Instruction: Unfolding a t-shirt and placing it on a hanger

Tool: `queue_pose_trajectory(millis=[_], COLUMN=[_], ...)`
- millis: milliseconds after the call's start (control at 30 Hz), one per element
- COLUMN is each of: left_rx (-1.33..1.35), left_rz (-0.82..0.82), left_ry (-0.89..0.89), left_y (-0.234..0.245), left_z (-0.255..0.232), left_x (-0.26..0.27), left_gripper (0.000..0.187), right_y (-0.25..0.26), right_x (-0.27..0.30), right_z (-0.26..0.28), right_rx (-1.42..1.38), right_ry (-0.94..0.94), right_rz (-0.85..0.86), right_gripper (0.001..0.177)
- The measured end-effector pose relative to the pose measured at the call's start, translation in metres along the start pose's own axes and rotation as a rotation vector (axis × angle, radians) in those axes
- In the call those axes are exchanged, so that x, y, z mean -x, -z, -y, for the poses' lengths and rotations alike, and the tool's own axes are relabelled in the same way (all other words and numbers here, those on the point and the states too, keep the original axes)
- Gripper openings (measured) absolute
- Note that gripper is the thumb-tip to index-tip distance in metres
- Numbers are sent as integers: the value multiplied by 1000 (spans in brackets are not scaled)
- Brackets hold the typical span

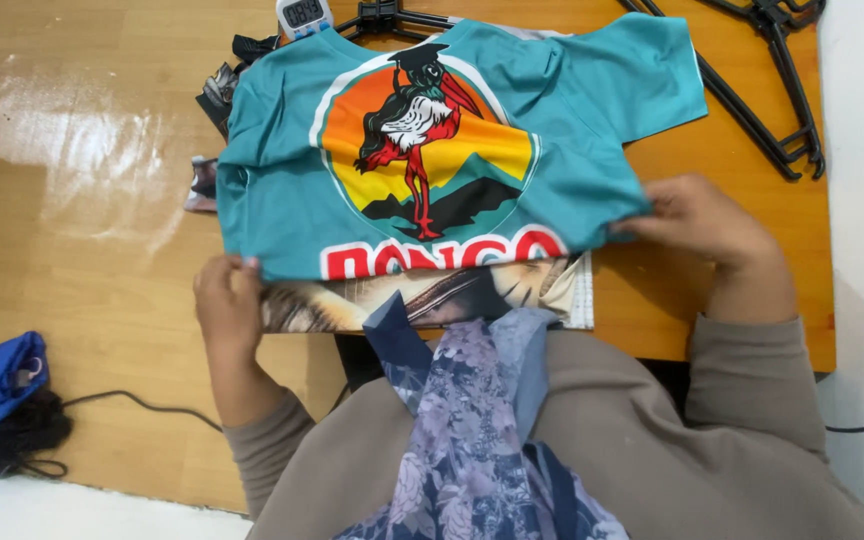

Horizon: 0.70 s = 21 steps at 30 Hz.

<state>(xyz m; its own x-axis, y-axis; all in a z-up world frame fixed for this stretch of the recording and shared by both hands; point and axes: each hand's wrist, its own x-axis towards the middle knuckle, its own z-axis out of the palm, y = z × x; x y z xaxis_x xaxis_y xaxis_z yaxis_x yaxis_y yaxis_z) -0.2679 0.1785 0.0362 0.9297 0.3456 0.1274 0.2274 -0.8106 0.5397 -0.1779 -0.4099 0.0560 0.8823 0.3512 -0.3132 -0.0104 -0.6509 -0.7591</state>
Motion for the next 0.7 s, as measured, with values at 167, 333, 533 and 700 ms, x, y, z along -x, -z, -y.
queue_pose_trajectory(millis=[167, 333, 533, 700], left_rx=[844, 1521, 1041, 1017], left_rz=[-273, -152, -95, -211], left_ry=[18, -117, -435, -410], left_y=[10, -10, -57, -62], left_z=[-36, -55, -31, -32], left_x=[-31, -45, -53, -50], left_gripper=[29, 41, 17, 17], right_y=[3, -12, -25, -39], right_x=[-13, -28, -39, -48], right_z=[-14, -2, -6, -16], right_rx=[-740, -996, -35, -492], right_ry=[284, 560, 305, 347], right_rz=[-402, -416, -303, -486], right_gripper=[15, 76, 24, 13])
